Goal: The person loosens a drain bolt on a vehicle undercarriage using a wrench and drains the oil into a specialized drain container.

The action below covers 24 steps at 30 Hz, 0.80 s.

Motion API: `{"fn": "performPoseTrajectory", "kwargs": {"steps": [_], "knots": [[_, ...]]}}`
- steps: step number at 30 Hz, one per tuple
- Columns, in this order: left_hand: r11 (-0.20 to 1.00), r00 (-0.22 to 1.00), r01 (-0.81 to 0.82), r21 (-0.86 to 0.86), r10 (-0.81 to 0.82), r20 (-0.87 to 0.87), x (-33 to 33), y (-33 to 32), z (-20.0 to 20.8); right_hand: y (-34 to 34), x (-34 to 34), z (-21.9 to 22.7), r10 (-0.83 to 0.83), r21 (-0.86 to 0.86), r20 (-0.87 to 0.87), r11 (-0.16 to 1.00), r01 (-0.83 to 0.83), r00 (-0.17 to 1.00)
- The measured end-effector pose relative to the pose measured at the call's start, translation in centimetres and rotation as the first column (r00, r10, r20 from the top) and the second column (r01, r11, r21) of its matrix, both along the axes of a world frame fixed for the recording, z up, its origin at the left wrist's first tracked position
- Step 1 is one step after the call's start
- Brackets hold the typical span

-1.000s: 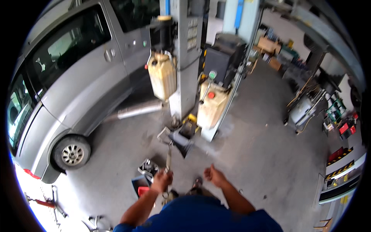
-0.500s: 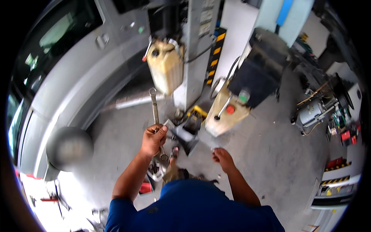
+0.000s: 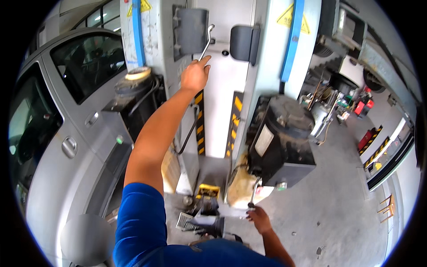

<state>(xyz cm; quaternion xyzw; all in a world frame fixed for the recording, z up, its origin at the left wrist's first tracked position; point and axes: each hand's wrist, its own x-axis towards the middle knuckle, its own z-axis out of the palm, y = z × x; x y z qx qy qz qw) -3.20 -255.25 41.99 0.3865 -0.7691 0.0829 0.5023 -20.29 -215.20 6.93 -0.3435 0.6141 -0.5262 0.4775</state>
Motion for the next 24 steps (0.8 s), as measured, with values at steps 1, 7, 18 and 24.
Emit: {"fn": "performPoseTrajectory", "kwargs": {"steps": [1,7,18,24], "knots": [[0.999,0.999,-0.035,-0.024,0.036,0.016,-1.1,-1.6,1.8,-0.1,0.3,0.6,-0.030,-0.019,-0.023,0.999,0.030,0.999],[0.982,0.966,-0.181,0.057,0.166,0.200,-3.1,-8.1,7.5,-1.2,1.3,1.0,-0.171,0.029,-0.135,0.984,0.176,0.976],[0.998,0.913,-0.048,-0.027,0.055,0.405,-7.2,-12.6,0.2,-1.5,3.6,1.2,-0.315,-0.035,-0.156,0.949,0.313,0.936],[0.993,0.993,0.004,0.122,-0.017,0.113,-13.9,-10.2,-6.6,-1.9,3.9,1.7,-0.211,-0.016,-0.671,0.963,0.270,0.711]]}}
